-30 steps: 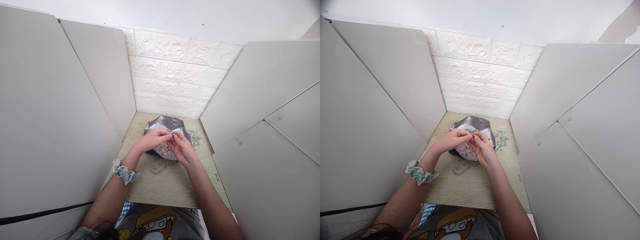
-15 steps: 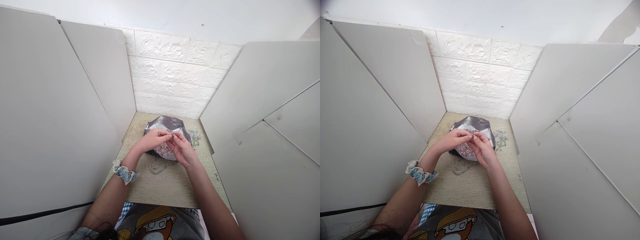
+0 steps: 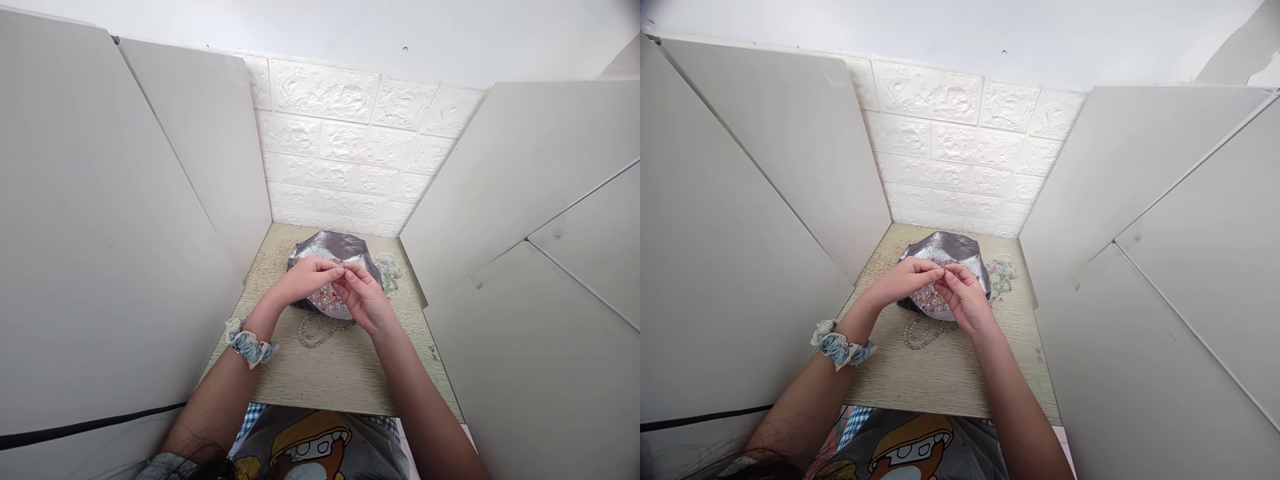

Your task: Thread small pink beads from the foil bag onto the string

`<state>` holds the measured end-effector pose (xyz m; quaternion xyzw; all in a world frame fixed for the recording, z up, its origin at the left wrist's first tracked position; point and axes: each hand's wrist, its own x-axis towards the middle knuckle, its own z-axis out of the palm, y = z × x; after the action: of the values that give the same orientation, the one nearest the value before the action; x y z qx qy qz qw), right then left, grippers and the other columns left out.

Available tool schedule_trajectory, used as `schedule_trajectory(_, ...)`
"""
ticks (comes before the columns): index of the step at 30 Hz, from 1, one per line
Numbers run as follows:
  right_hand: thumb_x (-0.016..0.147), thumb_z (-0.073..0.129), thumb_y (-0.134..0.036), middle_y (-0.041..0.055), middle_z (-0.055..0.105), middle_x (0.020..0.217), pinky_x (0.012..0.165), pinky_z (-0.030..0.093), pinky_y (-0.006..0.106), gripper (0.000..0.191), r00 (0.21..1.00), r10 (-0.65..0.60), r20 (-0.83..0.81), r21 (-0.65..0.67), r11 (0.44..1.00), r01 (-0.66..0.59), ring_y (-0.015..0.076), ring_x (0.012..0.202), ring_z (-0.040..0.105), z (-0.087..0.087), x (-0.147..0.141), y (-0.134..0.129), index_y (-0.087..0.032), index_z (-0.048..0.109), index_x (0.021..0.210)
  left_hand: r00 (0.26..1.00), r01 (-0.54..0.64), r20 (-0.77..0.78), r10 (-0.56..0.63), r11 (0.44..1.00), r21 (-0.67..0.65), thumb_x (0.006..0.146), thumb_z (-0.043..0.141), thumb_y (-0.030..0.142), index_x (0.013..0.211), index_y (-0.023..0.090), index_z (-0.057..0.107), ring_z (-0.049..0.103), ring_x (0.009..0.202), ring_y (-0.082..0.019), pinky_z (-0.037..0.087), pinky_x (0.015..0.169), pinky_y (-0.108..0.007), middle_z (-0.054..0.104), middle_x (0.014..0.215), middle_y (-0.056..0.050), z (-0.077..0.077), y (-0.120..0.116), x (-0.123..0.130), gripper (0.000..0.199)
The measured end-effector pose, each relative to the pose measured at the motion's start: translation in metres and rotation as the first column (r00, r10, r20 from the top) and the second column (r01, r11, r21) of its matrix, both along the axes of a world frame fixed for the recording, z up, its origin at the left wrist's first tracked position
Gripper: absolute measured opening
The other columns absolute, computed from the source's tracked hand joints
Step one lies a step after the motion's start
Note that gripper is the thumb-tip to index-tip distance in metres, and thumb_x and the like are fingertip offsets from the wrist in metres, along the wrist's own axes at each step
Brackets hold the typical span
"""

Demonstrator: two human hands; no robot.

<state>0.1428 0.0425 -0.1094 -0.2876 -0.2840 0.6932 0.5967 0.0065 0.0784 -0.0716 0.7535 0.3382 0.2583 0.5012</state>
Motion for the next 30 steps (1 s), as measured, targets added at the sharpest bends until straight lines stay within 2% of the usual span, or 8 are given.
schedule_trajectory(6,0.062,0.066,-0.022,-0.0031,0.061,0.074,0.073,0.047,0.021,0.014,0.996,-0.023,0.084,0.037,0.999,0.020,0.0073,0.074,0.057,-0.001,0.001,0.000,-0.020,0.060,0.075,1.000,-0.003,0.003,0.003,1.000,-0.008,0.076,0.043,0.041,0.073,0.012,0.060,0.048,0.068,-0.011,0.036,0.062,-0.021,0.056,0.069,-0.001,-0.002,0.001,0.000,0.034)
schedule_trajectory(10,0.063,0.065,-0.026,-0.0030,0.060,0.072,0.072,0.047,0.025,0.014,0.951,-0.145,0.274,0.137,0.984,0.111,0.0087,0.071,0.056,-0.003,0.001,0.001,-0.021,0.060,0.075,0.999,-0.038,-0.027,0.038,0.999,-0.006,0.075,0.043,0.040,0.070,0.012,0.060,0.044,0.061,-0.009,0.033,0.056,-0.020,0.053,0.064,0.000,0.000,0.000,0.000,0.033)
schedule_trajectory(12,0.065,0.063,-0.028,-0.0015,0.060,0.073,0.071,0.047,0.027,0.014,0.860,-0.253,0.444,0.237,0.958,0.160,0.0103,0.071,0.056,-0.001,0.001,-0.001,-0.020,0.060,0.076,0.998,-0.056,-0.036,0.056,0.998,-0.003,0.075,0.043,0.040,0.070,0.012,0.060,0.041,0.058,-0.008,0.031,0.053,-0.019,0.050,0.061,0.001,0.001,0.000,0.000,0.033)
schedule_trajectory(14,0.068,0.060,-0.028,0.0006,0.060,0.077,0.071,0.046,0.028,0.013,0.711,-0.373,0.596,0.360,0.916,0.179,0.0121,0.074,0.056,0.001,0.001,-0.004,-0.020,0.061,0.077,0.997,-0.070,-0.043,0.071,0.997,0.006,0.075,0.043,0.039,0.068,0.012,0.060,0.038,0.056,-0.008,0.029,0.052,-0.019,0.048,0.059,0.002,0.002,0.000,0.000,0.032)
schedule_trajectory(16,0.070,0.057,-0.028,0.0018,0.061,0.080,0.072,0.046,0.029,0.013,0.608,-0.443,0.659,0.429,0.885,0.180,0.0131,0.076,0.056,0.003,0.002,-0.006,-0.020,0.062,0.078,0.996,-0.081,-0.045,0.082,0.997,0.008,0.074,0.044,0.039,0.067,0.012,0.059,0.038,0.057,-0.008,0.029,0.052,-0.019,0.047,0.059,0.001,0.002,-0.001,0.000,0.031)
schedule_trajectory(18,0.070,0.057,-0.029,0.0017,0.061,0.079,0.072,0.046,0.030,0.013,0.644,-0.420,0.640,0.399,0.897,0.189,0.0131,0.075,0.056,0.004,0.002,-0.006,-0.020,0.061,0.078,0.995,-0.089,-0.044,0.089,0.996,-0.002,0.074,0.044,0.038,0.068,0.012,0.059,0.038,0.058,-0.008,0.029,0.053,-0.019,0.047,0.060,0.001,0.003,-0.001,0.001,0.031)
schedule_trajectory(23,0.065,0.062,-0.029,-0.0008,0.062,0.073,0.074,0.049,0.029,0.015,0.884,-0.265,0.385,0.219,0.957,0.192,0.0109,0.073,0.059,0.002,0.004,-0.003,-0.019,0.058,0.076,0.995,-0.101,-0.013,0.101,0.995,0.001,0.074,0.042,0.036,0.062,0.013,0.055,0.031,0.053,-0.007,0.024,0.048,-0.019,0.038,0.055,0.003,0.007,-0.005,0.001,0.029)
schedule_trajectory(30,0.063,0.065,-0.025,-0.0024,0.063,0.073,0.074,0.048,0.024,0.014,0.954,-0.204,0.220,0.163,0.972,0.170,0.0080,0.072,0.059,0.003,0.002,-0.002,-0.020,0.058,0.074,0.994,-0.107,-0.019,0.108,0.993,0.054,0.074,0.040,0.034,0.060,0.013,0.055,0.032,0.054,-0.007,0.025,0.049,-0.020,0.039,0.055,0.003,0.009,-0.006,0.001,0.029)
